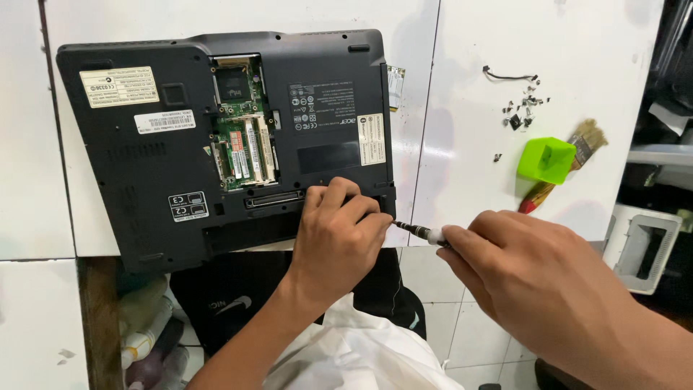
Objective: The person uses a screwdriver to remove screws from the back panel of a laptop. They place the screws on the table and continue unscrewing additional fasteners from different locations on the laptop chassis.
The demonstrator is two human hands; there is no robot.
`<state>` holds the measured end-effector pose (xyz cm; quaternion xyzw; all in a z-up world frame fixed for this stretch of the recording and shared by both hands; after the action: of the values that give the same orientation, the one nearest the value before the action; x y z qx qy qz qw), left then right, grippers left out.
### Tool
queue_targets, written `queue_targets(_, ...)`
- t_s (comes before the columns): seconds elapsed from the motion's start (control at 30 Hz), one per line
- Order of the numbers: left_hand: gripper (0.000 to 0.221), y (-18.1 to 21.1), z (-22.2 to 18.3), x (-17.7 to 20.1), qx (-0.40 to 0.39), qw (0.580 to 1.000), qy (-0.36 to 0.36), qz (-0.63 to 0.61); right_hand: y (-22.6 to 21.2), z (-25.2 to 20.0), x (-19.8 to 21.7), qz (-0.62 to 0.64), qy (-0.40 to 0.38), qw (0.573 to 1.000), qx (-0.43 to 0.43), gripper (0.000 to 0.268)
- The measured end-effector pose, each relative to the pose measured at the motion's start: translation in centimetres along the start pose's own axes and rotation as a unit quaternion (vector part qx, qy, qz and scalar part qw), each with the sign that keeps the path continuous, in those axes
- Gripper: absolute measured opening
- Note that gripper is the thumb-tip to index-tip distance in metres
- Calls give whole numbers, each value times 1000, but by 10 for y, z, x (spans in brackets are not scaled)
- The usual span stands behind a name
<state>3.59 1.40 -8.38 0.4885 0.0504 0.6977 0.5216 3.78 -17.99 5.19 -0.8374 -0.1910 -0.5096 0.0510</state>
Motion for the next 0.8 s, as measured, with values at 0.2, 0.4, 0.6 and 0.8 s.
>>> queue_targets(0.2, 13, 1, -2, 0, 4, 1000, -16, -1, -9, -4, 3, 24, 96, 992, 73, 15)
queue_targets(0.4, 11, -6, -7, 2, -2, 999, -23, -38, -1, -2, -6, -42, -66, 994, -75, 46)
queue_targets(0.6, 35, -12, 11, 34, 26, 996, -56, -68, -7, -3, 3, -28, 78, 997, -3, 14)
queue_targets(0.8, 27, -13, 12, 19, -18, 994, -105, -35, -6, -4, 3, -16, 113, 993, 41, 10)
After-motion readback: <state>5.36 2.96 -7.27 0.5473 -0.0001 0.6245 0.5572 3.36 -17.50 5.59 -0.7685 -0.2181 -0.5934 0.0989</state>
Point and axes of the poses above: each hand's wrist, its own z-axis towards the middle knuckle, its own x-axis out of the back of the hand, y = z × x, the point moved 2 cm from there along z, towards the middle knuckle, and after that the axes turned 12 degrees about -x, right-handed, at the moved point
